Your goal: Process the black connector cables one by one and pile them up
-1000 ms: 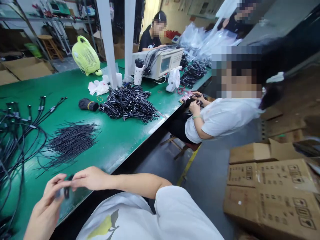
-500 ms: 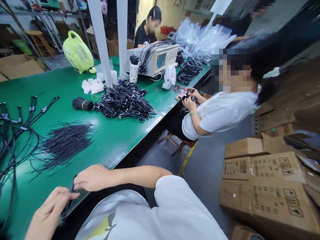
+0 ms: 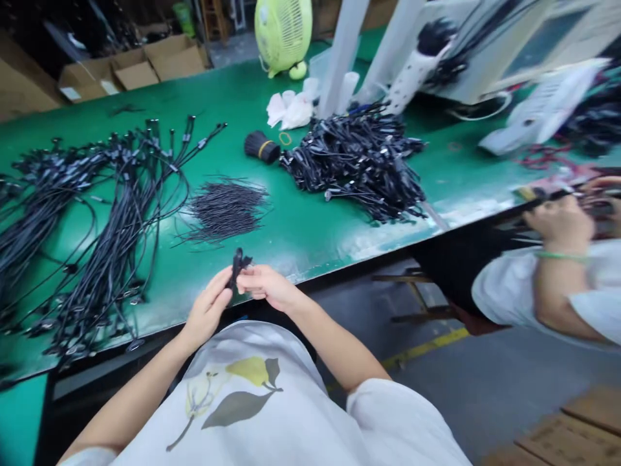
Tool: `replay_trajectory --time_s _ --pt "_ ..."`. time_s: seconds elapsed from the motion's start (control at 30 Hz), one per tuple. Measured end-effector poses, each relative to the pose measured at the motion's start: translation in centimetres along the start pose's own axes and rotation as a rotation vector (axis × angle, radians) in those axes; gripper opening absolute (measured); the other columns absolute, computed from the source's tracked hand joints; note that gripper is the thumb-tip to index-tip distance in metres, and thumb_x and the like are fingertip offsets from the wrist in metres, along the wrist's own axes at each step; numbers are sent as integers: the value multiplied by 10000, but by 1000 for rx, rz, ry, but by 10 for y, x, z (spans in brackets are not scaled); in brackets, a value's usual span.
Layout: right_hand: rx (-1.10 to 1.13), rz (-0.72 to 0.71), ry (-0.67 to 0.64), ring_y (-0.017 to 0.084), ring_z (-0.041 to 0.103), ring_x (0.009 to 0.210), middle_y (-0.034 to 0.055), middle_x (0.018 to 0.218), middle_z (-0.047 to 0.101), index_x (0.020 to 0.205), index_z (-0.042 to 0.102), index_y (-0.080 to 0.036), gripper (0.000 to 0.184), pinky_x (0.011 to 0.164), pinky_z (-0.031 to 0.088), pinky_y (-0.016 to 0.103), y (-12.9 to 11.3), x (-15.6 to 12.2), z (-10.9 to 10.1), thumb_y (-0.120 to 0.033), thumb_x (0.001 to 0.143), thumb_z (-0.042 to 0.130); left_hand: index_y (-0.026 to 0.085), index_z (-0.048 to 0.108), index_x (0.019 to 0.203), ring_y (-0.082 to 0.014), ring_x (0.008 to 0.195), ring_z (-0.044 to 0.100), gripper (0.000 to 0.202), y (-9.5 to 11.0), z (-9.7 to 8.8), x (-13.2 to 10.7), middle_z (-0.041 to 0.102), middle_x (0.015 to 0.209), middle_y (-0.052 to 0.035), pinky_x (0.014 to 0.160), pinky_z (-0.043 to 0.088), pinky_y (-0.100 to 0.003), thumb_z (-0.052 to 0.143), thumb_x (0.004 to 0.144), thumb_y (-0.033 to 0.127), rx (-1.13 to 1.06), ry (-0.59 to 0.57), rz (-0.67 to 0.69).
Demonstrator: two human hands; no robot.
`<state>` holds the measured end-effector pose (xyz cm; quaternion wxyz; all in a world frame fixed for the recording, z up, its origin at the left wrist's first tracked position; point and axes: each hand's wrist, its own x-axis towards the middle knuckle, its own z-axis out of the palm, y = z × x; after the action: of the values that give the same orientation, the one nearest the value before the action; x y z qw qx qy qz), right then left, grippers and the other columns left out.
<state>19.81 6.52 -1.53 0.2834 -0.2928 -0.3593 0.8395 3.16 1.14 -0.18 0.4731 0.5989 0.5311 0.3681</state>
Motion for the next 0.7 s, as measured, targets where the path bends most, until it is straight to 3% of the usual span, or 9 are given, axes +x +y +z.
replay_trajectory --time_s 0.13,0.23,0.3,0.37,0.47,0.57,0.63,0.7 --pt "193 176 -148 16 82 393 -130 446 219 610 427 -176 423 374 86 168 11 -7 -1 -450 700 736 165 650 1174 -270 1209 542 467 -1 11 -2 641 1240 -121 1093 356 -412 549 883 517 -200 -41 -80" --pt "67 174 -127 21 106 390 -116 441 240 590 445 -174 462 371 96 178 14 -17 3 -541 752 674 149 655 1019 -224 958 630 412 4 13 0 688 953 -82 952 458 -368 627 836 517 -503 -41 -202" --pt "-168 77 0 31 195 413 -78 478 342 611 524 -153 451 387 145 182 10 -22 1 -551 783 646 156 613 931 -133 692 597 360 10 9 5 615 730 -9 795 500 -298 660 819 495 -693 45 -264" --pt "-352 -94 194 52 345 487 -38 579 466 744 620 -149 383 438 272 180 4 -23 -5 -526 812 633 167 555 881 -48 459 412 340 15 6 10 447 570 77 583 451 -209 673 814 480 -805 128 -316" --pt "-344 -319 326 92 523 682 18 872 612 1064 600 -194 455 595 440 205 0 -18 -5 -540 778 678 181 491 826 -20 367 182 417 18 12 11 276 498 130 390 239 -160 700 764 536 -816 45 -398" --pt "-250 -316 243 71 492 554 26 877 638 1059 534 -200 491 494 406 198 3 -11 8 -593 788 648 173 494 795 -27 368 223 497 15 28 5 308 479 120 396 256 -177 683 729 628 -762 -152 -456" --pt "-170 -303 244 59 413 449 -14 712 596 972 508 -200 459 410 322 187 5 -6 12 -635 834 561 144 557 850 -59 441 394 542 11 34 0 459 549 58 493 390 -218 626 752 672 -727 -236 -461" --pt "-106 -345 303 74 417 455 -52 601 501 921 484 -203 465 435 350 193 0 -3 -2 -660 847 516 128 616 985 -142 689 586 574 7 30 -7 629 786 -57 686 487 -289 600 779 663 -628 -279 -451"
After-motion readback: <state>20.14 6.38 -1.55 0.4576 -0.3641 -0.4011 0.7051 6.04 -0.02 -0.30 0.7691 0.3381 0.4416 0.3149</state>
